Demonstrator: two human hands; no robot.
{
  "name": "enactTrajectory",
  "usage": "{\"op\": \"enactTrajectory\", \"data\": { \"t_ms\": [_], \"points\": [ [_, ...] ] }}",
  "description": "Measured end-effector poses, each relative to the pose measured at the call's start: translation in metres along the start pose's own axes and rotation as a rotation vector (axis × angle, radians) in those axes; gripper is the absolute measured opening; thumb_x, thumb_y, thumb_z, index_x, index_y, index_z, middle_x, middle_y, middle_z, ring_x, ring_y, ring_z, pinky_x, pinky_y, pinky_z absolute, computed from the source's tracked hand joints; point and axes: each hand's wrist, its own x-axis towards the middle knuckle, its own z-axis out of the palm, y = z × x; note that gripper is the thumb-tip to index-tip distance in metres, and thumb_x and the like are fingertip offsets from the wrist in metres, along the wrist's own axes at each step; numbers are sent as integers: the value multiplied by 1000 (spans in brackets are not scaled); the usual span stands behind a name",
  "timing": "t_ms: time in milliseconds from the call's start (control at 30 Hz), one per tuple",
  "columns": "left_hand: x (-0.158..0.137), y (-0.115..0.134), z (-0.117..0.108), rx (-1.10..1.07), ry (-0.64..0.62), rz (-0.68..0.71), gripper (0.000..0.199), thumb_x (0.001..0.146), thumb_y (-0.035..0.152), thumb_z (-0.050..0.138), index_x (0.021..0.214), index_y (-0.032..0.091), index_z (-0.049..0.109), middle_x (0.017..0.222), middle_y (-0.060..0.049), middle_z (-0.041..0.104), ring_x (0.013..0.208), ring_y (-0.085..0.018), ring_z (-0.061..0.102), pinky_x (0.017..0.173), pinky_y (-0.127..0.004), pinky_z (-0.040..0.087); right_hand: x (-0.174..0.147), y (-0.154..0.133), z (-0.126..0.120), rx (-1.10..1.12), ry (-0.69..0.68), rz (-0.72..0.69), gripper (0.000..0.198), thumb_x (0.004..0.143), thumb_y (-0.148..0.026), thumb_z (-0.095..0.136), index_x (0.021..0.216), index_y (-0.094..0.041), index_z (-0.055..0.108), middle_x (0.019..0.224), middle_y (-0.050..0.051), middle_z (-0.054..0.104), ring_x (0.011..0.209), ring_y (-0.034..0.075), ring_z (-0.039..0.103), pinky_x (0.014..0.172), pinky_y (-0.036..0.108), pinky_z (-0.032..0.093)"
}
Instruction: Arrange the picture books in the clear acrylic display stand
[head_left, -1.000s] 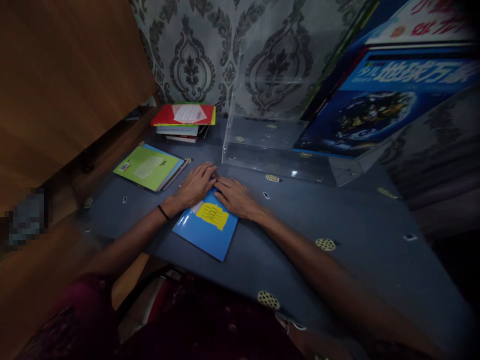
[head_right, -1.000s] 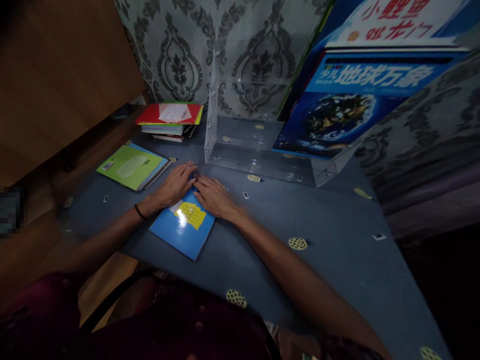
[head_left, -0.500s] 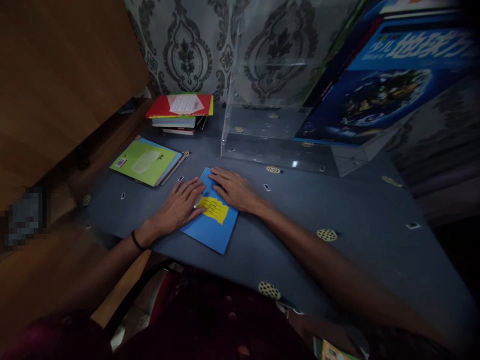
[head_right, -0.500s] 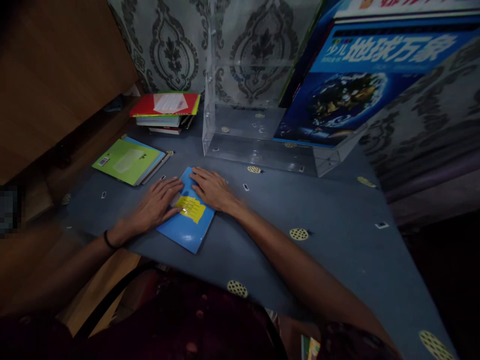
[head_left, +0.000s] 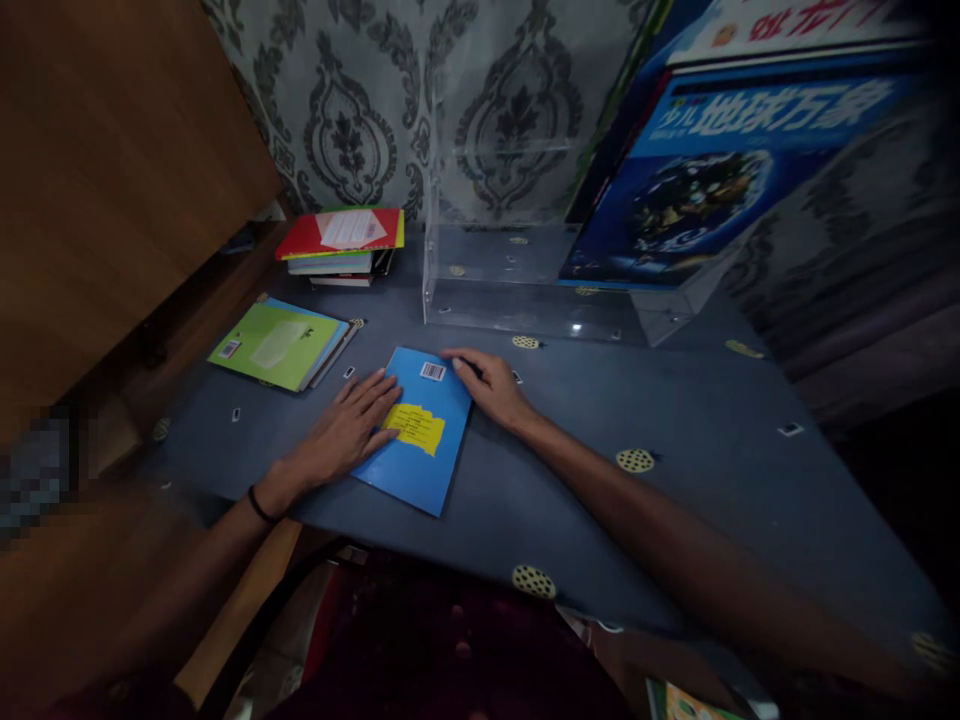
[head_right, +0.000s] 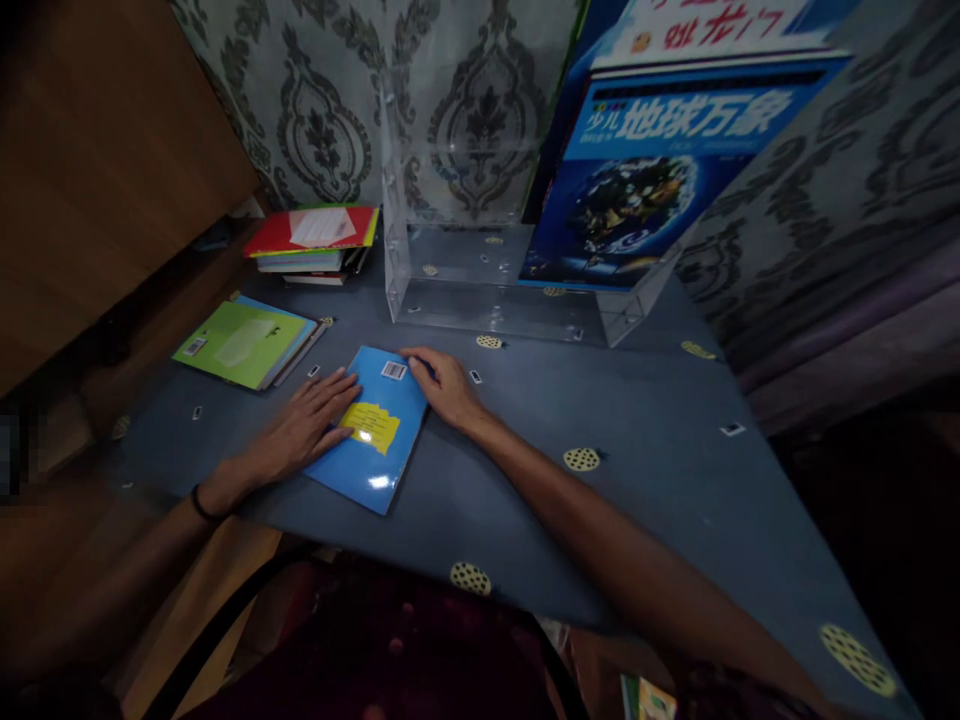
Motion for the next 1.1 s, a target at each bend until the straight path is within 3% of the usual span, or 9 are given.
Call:
{"op": "enactTrajectory", "data": {
  "t_ms": [233, 567, 1100],
  "points": [
    [33, -3, 5, -25, -24, -6, 61, 105, 55, 34, 153, 18, 41, 162, -13, 41, 155, -26, 28, 125, -52, 28, -9, 10, -17, 333, 124, 130, 62, 93, -74, 47, 122, -24, 69, 113, 9, 77, 107, 26, 73, 100, 45, 55],
    [96, 21, 7, -95, -73, 128, 57, 107, 50, 33, 155, 20, 39, 163, -11, 38, 157, -26, 22, 125, -53, 24, -6, 9, -16, 382, 124, 131, 72, 92, -81, 39, 126, -24, 68, 116, 10, 75, 112, 26, 71, 105, 47, 52],
    [90, 21, 5, -106, -87, 189, 47, 106, 49, 38, 148, 33, 52, 169, -8, 25, 158, -31, 16, 125, -58, 23, -7, 9, -17, 373, 118, 126, 74, 88, -83, 42, 122, -23, 70, 116, 10, 75, 105, 26, 73, 99, 46, 56]
  ]
}}
